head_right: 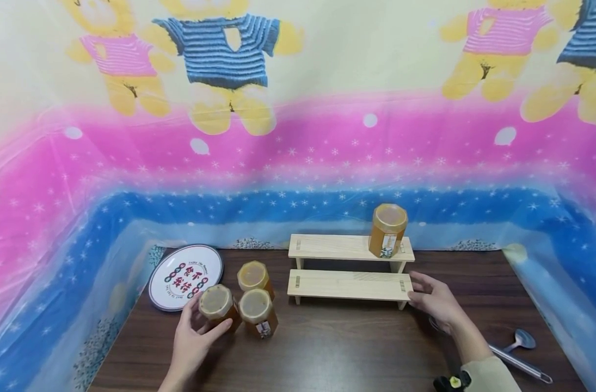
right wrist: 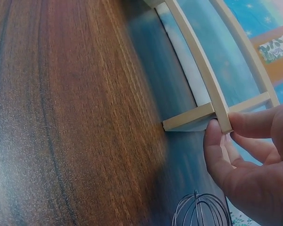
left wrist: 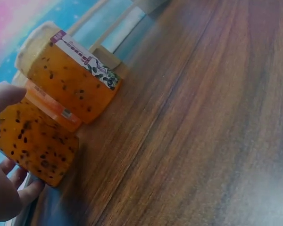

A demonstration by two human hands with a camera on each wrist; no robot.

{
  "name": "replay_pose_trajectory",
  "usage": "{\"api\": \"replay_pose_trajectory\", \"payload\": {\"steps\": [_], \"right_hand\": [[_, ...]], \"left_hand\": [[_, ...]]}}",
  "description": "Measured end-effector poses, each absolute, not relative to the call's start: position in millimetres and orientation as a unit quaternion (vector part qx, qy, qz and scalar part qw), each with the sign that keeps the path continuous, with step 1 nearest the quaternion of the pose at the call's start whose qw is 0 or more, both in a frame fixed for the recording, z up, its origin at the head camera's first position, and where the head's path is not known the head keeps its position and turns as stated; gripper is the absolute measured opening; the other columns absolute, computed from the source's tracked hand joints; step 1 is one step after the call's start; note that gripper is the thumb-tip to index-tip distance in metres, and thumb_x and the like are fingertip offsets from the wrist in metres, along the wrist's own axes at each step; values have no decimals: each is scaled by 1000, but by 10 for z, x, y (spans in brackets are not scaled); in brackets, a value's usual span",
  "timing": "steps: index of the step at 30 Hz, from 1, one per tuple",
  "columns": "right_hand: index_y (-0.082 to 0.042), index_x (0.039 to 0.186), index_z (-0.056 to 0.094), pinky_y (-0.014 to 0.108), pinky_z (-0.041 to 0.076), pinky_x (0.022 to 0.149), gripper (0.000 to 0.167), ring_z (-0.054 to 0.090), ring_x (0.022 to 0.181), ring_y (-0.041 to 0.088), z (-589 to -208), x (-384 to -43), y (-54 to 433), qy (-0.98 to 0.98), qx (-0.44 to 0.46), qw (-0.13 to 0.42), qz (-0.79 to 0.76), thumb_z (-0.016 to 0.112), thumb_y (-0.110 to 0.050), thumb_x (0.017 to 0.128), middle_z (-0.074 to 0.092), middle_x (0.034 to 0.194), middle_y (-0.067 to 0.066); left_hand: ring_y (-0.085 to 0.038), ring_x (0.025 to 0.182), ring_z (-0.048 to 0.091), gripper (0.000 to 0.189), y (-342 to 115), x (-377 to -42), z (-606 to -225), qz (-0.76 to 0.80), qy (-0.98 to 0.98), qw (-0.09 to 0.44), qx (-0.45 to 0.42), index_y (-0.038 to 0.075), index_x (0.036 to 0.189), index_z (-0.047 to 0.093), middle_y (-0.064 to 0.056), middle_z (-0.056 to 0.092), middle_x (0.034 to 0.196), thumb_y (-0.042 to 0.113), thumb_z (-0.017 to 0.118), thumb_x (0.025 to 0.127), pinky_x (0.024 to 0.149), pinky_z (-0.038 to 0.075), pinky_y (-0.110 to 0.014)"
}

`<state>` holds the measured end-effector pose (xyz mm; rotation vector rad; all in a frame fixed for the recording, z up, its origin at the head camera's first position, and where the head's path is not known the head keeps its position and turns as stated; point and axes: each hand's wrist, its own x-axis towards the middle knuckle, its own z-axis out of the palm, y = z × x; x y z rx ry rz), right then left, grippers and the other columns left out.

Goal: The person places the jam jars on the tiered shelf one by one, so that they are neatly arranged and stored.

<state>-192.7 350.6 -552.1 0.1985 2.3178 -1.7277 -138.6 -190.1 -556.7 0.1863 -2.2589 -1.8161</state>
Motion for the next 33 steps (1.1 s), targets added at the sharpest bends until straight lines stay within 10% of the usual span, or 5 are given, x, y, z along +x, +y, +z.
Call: {"api": "replay_pose_trajectory", "payload": {"steps": [4, 15, 33], "right_hand": [[10, 160, 21, 38, 58, 91, 66, 65, 115, 26, -5515, -1923, 3502, 794, 66, 120, -592, 57, 0, 104, 38, 149, 43], [9, 160, 22, 36, 58, 91, 67, 65, 114, 25, -5540, -1918, 3511, 789, 61, 118, -600, 57, 0, 104, 38, 149, 43], [9, 160, 23, 37, 58, 91, 67, 65, 114, 26, -5560, -1922, 3527, 794, 61, 116, -594, 58, -1, 104, 39, 149, 42]], "left_hand": [[-18, 125, 52, 93, -1888, -1413, -5605, -623, -770, 118, 68, 10, 153, 44, -9, 52, 144, 6, 94, 75, 97, 48, -19], [-28, 132, 51, 91, -1870, -1433, -5652, -630, -766, 90, 89, 8, 151, 43, -13, 51, 145, 8, 94, 76, 109, 44, -47], [-29, 131, 52, 87, -1816, -1430, -5705, -629, -760, 107, 126, 8, 147, 46, -13, 53, 142, 9, 95, 75, 110, 43, -50]]}}
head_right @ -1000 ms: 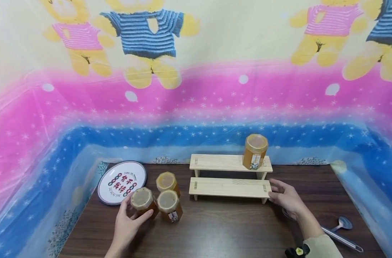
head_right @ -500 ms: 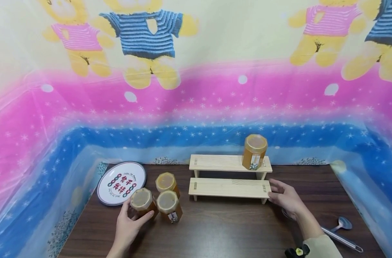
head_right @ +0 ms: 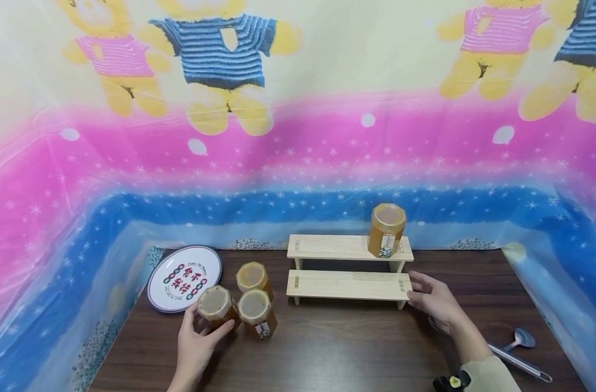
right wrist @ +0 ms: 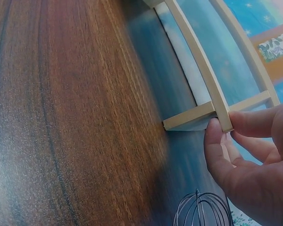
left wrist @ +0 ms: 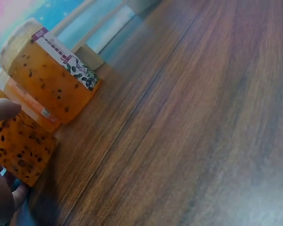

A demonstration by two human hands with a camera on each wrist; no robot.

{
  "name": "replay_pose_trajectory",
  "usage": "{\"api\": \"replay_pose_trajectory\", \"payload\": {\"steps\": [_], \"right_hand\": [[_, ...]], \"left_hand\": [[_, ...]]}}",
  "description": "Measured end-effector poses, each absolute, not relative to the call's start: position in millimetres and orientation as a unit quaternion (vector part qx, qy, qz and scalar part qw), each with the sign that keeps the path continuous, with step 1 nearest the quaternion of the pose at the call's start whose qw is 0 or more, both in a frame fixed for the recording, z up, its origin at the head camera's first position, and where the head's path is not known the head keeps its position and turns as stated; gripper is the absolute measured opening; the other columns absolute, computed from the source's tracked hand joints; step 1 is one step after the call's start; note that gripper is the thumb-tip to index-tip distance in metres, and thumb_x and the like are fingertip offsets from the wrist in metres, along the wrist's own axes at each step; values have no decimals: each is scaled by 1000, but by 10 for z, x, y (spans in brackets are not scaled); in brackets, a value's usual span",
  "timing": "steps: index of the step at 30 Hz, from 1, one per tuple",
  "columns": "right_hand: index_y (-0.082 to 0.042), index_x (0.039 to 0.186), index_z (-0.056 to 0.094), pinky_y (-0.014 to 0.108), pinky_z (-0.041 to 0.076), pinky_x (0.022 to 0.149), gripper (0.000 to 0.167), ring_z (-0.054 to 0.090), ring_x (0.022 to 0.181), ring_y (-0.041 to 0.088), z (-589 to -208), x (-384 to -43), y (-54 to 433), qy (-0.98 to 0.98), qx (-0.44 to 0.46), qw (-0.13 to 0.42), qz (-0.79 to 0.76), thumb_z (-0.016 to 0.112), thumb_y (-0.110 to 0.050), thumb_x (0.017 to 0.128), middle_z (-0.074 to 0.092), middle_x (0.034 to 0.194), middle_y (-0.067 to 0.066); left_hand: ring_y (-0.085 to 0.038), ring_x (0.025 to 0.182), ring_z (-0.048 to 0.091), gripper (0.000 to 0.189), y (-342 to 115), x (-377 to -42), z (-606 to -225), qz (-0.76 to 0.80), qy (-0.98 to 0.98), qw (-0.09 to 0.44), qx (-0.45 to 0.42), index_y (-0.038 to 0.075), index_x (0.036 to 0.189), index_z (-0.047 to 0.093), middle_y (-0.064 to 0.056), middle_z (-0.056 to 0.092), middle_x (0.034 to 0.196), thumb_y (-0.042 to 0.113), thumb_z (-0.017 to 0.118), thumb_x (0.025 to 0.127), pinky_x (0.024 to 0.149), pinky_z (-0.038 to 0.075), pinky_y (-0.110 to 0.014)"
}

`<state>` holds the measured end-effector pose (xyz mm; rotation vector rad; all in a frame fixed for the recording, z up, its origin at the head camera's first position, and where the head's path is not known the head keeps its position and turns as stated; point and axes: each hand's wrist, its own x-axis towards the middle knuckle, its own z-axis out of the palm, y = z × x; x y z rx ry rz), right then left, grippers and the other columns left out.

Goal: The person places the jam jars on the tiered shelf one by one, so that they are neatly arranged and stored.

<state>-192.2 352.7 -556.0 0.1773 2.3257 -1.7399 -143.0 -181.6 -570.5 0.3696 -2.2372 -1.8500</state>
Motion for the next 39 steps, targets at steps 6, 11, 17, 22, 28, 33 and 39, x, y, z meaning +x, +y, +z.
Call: {"api": "replay_pose_trajectory", "payload": {"steps": [6, 11, 17, 22, 28, 33, 39], "right_hand": [[8, 160, 24, 36, 58, 91, 67, 65, 115, 26, -5552, -1926, 3524, 795, 62, 116, -592, 60, -3, 103, 39, 149, 42], [8, 160, 24, 36, 58, 91, 68, 65, 115, 26, -5557, -1926, 3532, 794, 58, 115, -595, 60, -3, 104, 39, 148, 42], [7, 160, 24, 35, 58, 91, 67, 65, 115, 25, -5560, -1925, 3519, 790, 64, 115, -599, 59, -3, 104, 39, 149, 42], [8, 160, 23, 35, 58, 90, 67, 65, 114, 25, -5555, -1913, 3514, 791, 65, 116, -598, 58, -1, 104, 38, 150, 42], [8, 160, 23, 35, 58, 90, 66, 65, 113, 23, -5566, -1913, 3522, 789, 63, 114, -600, 58, -1, 104, 38, 149, 43], [9, 160, 23, 36, 58, 90, 66, 65, 114, 24, -5590, -1913, 3532, 789, 61, 114, -601, 57, -1, 104, 37, 150, 43], [8, 160, 22, 37, 58, 90, 67, 64, 116, 26, -5579, -1921, 3528, 791, 61, 115, -598, 58, -2, 105, 37, 150, 43]], "left_hand": [[-26, 125, 56, 84, -1813, -1425, -5695, -628, -757, 116, 137, 10, 145, 49, -11, 55, 138, 7, 95, 74, 102, 50, -33], [-24, 120, 58, 83, -1801, -1429, -5698, -627, -755, 135, 138, 9, 142, 53, -10, 57, 134, 4, 96, 72, 91, 49, -14], [-22, 117, 58, 82, -1799, -1421, -5686, -623, -756, 144, 138, 9, 141, 55, -9, 59, 133, 2, 96, 70, 90, 50, -14], [-22, 117, 58, 81, -1812, -1400, -5655, -628, -754, 139, 135, 9, 140, 56, -8, 59, 133, 1, 96, 70, 90, 49, -14], [-23, 117, 59, 78, -1836, -1382, -5570, -619, -758, 146, 140, 7, 138, 57, -10, 60, 133, 4, 97, 70, 87, 50, -12], [-20, 113, 61, 77, -1863, -1366, -5464, -605, -767, 163, 137, 7, 137, 58, -10, 61, 131, 5, 96, 70, 85, 51, -12], [-20, 111, 62, 76, -1878, -1354, -5283, -596, -772, 184, 120, 5, 137, 58, -11, 62, 129, 3, 96, 71, 86, 51, -12]]}}
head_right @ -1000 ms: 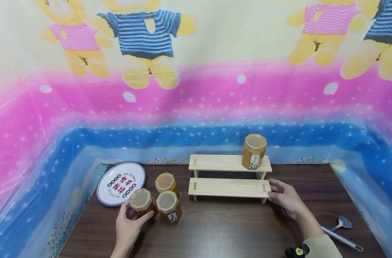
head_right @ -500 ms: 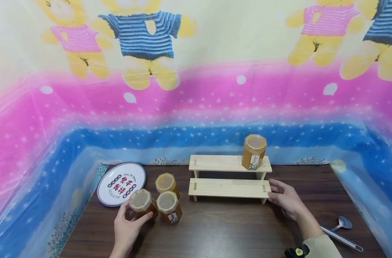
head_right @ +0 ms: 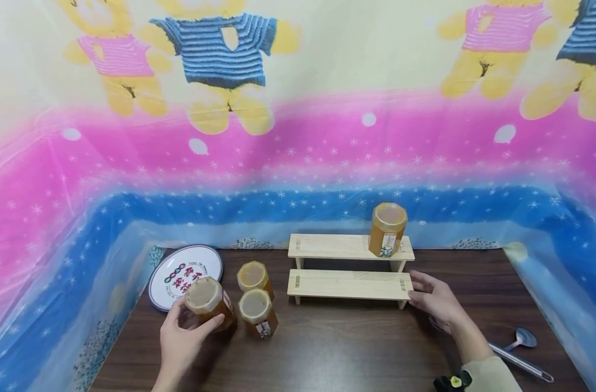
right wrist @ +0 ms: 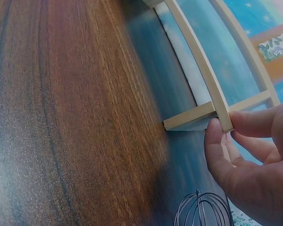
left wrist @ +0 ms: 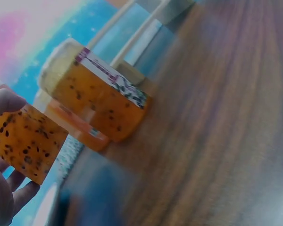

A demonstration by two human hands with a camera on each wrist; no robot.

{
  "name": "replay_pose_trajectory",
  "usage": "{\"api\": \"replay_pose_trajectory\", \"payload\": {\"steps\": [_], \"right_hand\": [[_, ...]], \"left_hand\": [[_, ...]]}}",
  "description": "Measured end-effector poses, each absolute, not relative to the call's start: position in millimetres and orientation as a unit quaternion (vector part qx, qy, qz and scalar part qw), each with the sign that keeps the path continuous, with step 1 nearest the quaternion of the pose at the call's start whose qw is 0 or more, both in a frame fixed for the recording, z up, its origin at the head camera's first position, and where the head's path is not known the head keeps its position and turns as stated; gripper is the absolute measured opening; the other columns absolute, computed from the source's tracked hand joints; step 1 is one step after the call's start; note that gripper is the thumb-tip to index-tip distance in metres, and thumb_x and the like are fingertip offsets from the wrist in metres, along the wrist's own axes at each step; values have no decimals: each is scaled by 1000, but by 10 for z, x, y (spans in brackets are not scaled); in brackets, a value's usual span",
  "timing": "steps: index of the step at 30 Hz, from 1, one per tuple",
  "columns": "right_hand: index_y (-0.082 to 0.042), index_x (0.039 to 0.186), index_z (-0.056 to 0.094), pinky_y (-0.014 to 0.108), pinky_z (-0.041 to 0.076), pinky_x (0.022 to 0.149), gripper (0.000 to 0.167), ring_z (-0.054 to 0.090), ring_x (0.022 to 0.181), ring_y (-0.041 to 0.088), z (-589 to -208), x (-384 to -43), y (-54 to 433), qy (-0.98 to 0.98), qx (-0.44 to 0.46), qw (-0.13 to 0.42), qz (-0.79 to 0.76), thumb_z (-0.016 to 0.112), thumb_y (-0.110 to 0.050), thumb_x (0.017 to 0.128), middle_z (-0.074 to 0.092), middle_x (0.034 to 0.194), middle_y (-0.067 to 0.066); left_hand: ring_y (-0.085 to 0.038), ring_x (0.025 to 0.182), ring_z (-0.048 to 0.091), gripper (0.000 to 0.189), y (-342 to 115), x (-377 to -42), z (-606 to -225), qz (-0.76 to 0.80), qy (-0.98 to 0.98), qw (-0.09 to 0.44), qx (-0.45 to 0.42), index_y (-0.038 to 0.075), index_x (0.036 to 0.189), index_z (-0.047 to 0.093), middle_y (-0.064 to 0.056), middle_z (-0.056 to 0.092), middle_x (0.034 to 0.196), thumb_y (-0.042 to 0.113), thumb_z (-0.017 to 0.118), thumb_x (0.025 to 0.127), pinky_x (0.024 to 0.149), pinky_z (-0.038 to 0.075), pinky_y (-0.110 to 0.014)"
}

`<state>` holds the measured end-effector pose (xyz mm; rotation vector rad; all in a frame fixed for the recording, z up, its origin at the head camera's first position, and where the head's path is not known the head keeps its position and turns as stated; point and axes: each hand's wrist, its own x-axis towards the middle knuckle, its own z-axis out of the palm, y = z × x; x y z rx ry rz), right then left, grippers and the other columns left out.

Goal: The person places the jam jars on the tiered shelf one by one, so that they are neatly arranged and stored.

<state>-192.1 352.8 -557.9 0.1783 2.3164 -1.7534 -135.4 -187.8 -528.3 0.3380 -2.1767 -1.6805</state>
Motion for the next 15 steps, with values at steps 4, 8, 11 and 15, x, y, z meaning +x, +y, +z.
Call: {"api": "replay_pose_trajectory", "payload": {"steps": [4, 8, 11, 15], "right_hand": [[9, 160, 22, 36, 58, 91, 67, 64, 115, 25, -5557, -1915, 3517, 786, 62, 116, -604, 58, -1, 104, 37, 150, 43], [9, 160, 21, 36, 58, 91, 67, 65, 115, 24, -5555, -1908, 3518, 785, 60, 118, -605, 58, 0, 104, 36, 150, 43], [9, 160, 21, 36, 58, 91, 67, 65, 114, 23, -5559, -1909, 3520, 783, 59, 118, -608, 57, 0, 104, 36, 150, 43], [8, 160, 22, 36, 58, 91, 67, 65, 112, 22, -5565, -1919, 3522, 783, 61, 117, -608, 57, -1, 104, 37, 150, 42]], "left_hand": [[-20, 111, 61, 78, -1875, -1351, -5143, -592, -776, 192, 105, 6, 139, 58, -10, 61, 130, 4, 96, 71, 86, 52, -13], [-16, 107, 63, 79, -1887, -1357, -5037, -590, -777, 198, 93, 7, 140, 58, -9, 62, 128, 3, 96, 70, 84, 54, -15], [-14, 102, 65, 78, -1894, -1365, -4963, -587, -779, 206, 85, 9, 138, 60, -7, 64, 124, 3, 97, 69, 82, 56, -17], [-13, 102, 65, 76, -1890, -1379, -4847, -581, -782, 216, 70, 10, 135, 63, -5, 66, 119, 5, 98, 68, 80, 58, -20]]}}
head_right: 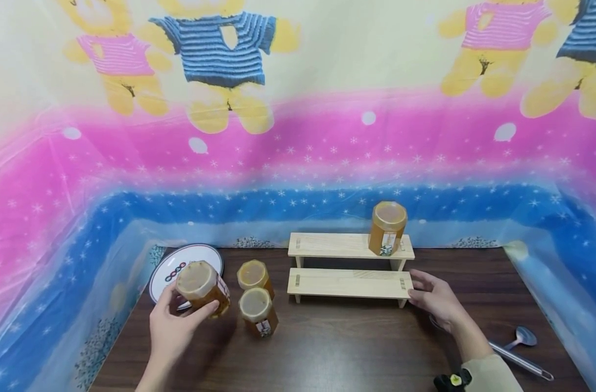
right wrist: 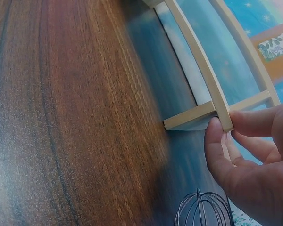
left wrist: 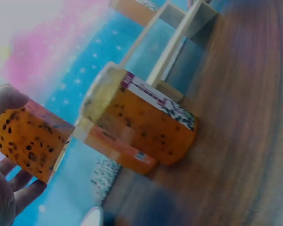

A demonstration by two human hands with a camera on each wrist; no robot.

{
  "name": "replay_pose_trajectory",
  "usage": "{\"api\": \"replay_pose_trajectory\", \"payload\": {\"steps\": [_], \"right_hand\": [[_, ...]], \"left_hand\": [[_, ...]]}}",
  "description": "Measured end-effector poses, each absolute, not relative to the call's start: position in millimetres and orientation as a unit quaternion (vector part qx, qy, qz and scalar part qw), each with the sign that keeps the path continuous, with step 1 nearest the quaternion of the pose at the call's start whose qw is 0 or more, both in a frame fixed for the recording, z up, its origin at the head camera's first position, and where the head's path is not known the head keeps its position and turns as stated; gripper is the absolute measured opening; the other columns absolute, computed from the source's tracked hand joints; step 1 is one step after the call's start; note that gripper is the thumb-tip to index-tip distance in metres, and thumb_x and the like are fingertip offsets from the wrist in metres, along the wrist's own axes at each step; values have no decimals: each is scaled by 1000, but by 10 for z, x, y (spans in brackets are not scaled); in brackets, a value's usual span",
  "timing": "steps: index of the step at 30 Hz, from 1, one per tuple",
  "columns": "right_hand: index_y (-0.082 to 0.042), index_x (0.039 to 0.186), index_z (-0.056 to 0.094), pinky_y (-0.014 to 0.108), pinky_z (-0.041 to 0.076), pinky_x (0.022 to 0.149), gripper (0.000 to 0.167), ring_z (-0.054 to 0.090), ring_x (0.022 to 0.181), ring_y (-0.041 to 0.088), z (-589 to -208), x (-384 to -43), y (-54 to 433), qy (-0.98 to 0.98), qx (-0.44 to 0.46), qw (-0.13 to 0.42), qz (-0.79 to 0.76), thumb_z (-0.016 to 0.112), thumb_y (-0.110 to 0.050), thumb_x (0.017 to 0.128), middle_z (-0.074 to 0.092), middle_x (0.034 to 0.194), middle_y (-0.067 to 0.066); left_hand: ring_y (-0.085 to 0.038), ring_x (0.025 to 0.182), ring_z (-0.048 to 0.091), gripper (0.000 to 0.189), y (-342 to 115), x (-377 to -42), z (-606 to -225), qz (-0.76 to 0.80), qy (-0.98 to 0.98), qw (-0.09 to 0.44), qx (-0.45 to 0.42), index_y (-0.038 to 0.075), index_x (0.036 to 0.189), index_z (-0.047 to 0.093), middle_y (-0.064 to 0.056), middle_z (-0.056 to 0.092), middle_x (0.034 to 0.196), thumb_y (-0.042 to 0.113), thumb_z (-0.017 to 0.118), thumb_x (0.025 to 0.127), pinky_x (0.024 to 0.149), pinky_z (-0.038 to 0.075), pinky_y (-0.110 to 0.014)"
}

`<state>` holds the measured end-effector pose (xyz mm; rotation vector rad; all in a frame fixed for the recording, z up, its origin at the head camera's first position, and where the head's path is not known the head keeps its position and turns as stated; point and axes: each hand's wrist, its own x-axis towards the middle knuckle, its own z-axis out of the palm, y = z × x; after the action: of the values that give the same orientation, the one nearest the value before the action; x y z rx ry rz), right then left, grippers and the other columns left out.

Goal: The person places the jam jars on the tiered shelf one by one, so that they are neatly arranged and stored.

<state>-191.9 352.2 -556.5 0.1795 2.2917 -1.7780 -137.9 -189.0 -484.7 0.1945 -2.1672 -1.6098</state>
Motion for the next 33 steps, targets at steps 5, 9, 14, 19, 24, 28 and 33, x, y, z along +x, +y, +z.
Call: {"api": "replay_pose_trajectory", "payload": {"steps": [5, 9, 14, 19, 24, 28, 33], "right_hand": [[9, 160, 21, 36, 58, 91, 67, 65, 114, 25, -5573, -1925, 3524, 785, 57, 118, -605, 57, 0, 104, 38, 149, 43], [9, 160, 21, 36, 58, 91, 67, 65, 114, 26, -5574, -1921, 3522, 785, 57, 118, -606, 57, 1, 104, 38, 149, 43], [9, 160, 21, 36, 58, 91, 67, 65, 114, 25, -5578, -1921, 3527, 783, 56, 118, -608, 57, 0, 104, 37, 150, 43], [8, 160, 21, 36, 58, 91, 68, 66, 114, 25, -5559, -1917, 3522, 783, 58, 118, -608, 58, 0, 104, 37, 150, 43], [7, 161, 21, 35, 58, 91, 68, 66, 113, 22, -5551, -1920, 3535, 785, 60, 121, -605, 58, -2, 105, 38, 150, 42], [7, 161, 21, 35, 58, 92, 68, 66, 112, 20, -5564, -1925, 3543, 782, 60, 121, -609, 58, -2, 105, 38, 150, 42], [7, 161, 21, 36, 58, 91, 68, 66, 112, 21, -5576, -1926, 3543, 779, 61, 122, -612, 58, -1, 104, 38, 150, 42]], "left_hand": [[-15, 106, 61, 76, -1856, -1416, -4695, -574, -789, 212, 64, 14, 136, 63, -2, 65, 120, 9, 98, 69, 79, 58, -22], [-15, 108, 59, 77, -1814, -1470, -4602, -577, -789, 205, 49, 16, 137, 62, 1, 64, 123, 10, 98, 69, 79, 58, -23], [-16, 109, 59, 77, -1741, -1538, -4538, -581, -786, 210, 24, 14, 136, 63, -1, 65, 121, 8, 99, 67, 81, 58, -23], [-19, 109, 60, 77, -1649, -1590, -4459, -604, -770, 207, -1, 14, 136, 63, -3, 65, 119, 5, 98, 68, 82, 59, -24], [-18, 107, 60, 75, -1547, -1671, -4358, -608, -763, 216, -24, 13, 134, 65, -5, 66, 117, 5, 98, 67, 83, 59, -24], [-18, 106, 59, 76, -1444, -1744, -4277, -611, -764, 204, -32, 14, 135, 65, -6, 65, 118, 6, 99, 67, 85, 59, -28], [-21, 109, 59, 76, -1296, -1857, -4220, -620, -762, 178, -46, 17, 136, 63, -6, 63, 120, 7, 98, 69, 91, 59, -38]]}}
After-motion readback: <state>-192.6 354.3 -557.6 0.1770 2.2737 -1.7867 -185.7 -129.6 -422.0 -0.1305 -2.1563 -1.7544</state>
